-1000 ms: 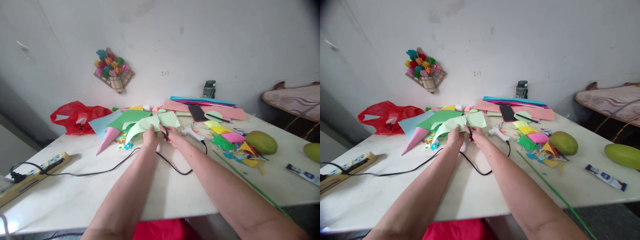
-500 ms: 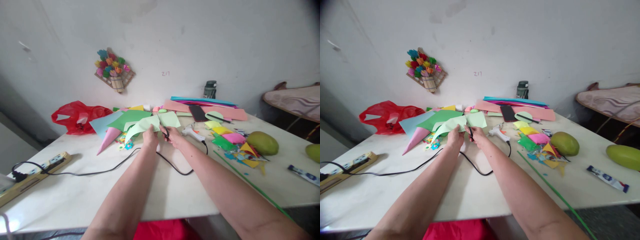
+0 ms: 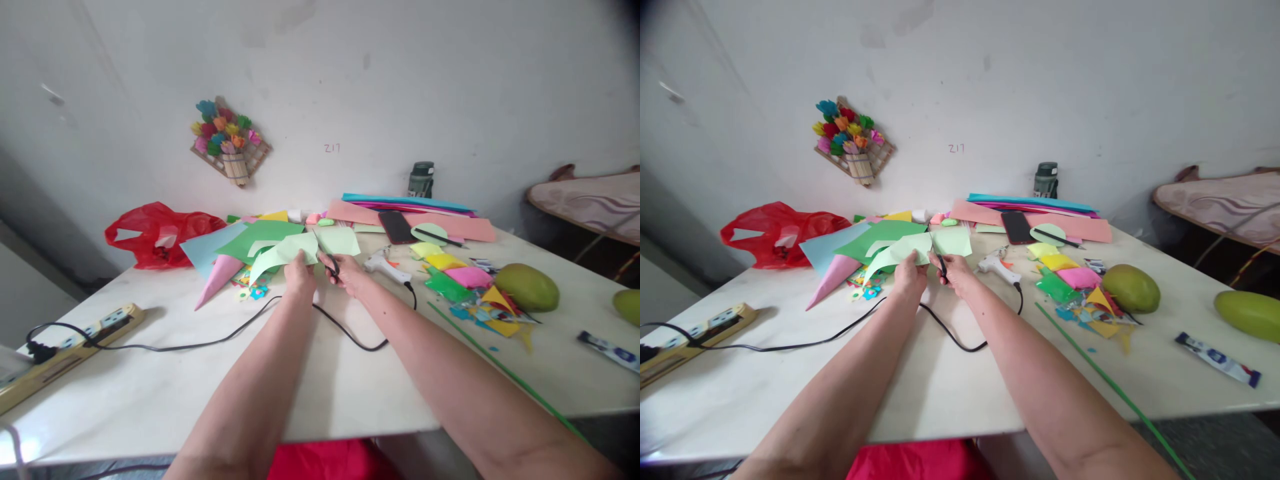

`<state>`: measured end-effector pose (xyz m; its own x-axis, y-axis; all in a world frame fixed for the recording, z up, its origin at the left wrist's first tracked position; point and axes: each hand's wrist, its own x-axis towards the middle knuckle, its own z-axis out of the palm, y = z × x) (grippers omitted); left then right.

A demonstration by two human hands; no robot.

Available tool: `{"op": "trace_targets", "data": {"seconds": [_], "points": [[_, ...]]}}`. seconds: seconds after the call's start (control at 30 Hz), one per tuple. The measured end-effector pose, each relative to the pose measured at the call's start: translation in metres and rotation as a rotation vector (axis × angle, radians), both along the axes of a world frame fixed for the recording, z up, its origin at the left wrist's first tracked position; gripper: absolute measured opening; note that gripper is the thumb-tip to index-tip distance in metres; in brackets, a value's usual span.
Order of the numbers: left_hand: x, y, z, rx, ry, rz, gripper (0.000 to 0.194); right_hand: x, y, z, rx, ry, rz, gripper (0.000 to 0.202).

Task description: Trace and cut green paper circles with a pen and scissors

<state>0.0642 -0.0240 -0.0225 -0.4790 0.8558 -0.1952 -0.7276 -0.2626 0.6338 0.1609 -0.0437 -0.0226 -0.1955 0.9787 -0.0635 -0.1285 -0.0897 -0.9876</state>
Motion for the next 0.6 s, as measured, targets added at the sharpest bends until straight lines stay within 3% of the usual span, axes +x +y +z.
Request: {"op": "trace_targets", "data": {"seconds": [0.3, 0.6], "points": [[-0.0023, 0.0017, -0.0018, -0.065, -0.024, 0.057, 0.008, -0.0048, -0.0062, 0.0028, -0.014, 0.009, 0.012, 0.041], [-0.0001, 0.0000, 0.0006, -0.015, -0.022, 0.044, 0.012, -0.0024, -0.0041, 0.0018, -0.003, 0.034, 0.014, 0.040]]}}
